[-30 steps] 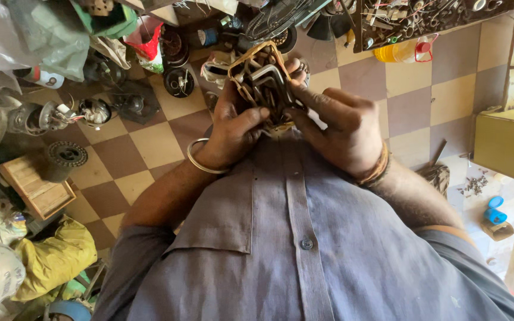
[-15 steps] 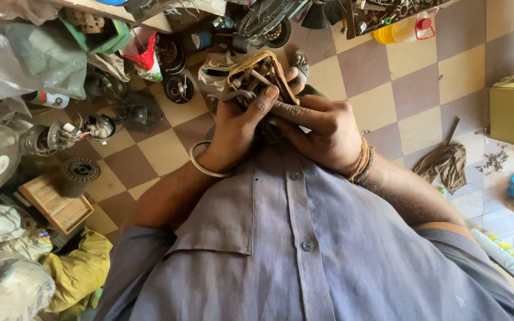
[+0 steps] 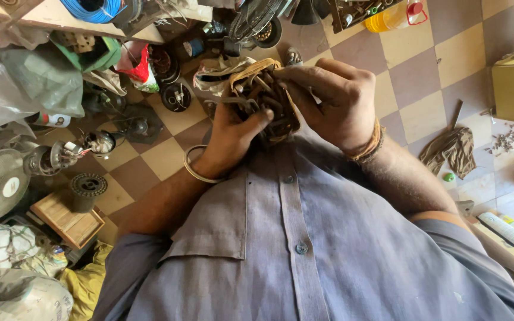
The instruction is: The person opens a small box of metal parts, selects a piece, and places it on a shelf. They then pick up a power tool and connect a red wire to a power strip, preparing to work on electrical components in a cluttered workshop.
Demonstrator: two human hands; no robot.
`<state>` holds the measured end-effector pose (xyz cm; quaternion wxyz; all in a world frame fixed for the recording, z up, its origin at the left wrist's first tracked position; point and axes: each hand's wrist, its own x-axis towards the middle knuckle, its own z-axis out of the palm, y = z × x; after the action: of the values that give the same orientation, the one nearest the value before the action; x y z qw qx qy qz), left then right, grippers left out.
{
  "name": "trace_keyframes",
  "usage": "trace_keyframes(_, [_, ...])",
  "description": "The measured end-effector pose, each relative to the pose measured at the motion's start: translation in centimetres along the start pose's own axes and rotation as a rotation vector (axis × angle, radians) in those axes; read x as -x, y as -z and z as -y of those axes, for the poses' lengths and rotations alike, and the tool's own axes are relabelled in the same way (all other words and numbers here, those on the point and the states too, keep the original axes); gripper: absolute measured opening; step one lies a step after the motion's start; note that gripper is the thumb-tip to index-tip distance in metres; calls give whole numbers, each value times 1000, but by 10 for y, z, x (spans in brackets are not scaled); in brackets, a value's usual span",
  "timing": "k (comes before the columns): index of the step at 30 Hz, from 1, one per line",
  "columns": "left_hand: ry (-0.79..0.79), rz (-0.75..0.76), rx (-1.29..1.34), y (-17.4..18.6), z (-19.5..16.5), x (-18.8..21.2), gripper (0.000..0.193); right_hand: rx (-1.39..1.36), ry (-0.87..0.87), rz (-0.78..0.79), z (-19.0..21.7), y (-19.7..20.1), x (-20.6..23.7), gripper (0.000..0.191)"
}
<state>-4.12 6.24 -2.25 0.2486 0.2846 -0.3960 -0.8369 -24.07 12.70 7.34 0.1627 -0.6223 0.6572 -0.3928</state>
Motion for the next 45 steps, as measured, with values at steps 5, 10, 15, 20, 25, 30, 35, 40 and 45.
trace_keyframes(5, [13,23,1,4,-3,1,70,-68,-98,7,3,-2,6,26])
trace_keyframes(10, [-21,56,-86,4,-10,0,71,-48,-77,14,8,0,4,28])
trace_keyframes(15, [-48,36,-183,3,-12,-2,76,30,41,183,21,2,10,46])
trace_keyframes(20, [-41,45,-160,2,-11,-2,77,-4,-84,186,30,0,13,59])
trace_keyframes(25, [-14,40,-126,2,-11,-1,76,-229,-373,252,37,-2,7,58])
trace_keyframes(30, [-18,39,-114,2,-10,3,74,-158,-429,217,39,3,9,44])
trace_keyframes(35, [39,18,-53,1,-10,6,73,-74,-171,114,35,4,13,39])
trace_keyframes(40, [8,39,-74,-4,-18,5,73,-99,-150,128,25,7,15,37])
trace_keyframes(45, [-31,124,59,-12,-32,3,71,-481,-292,116,12,9,17,28])
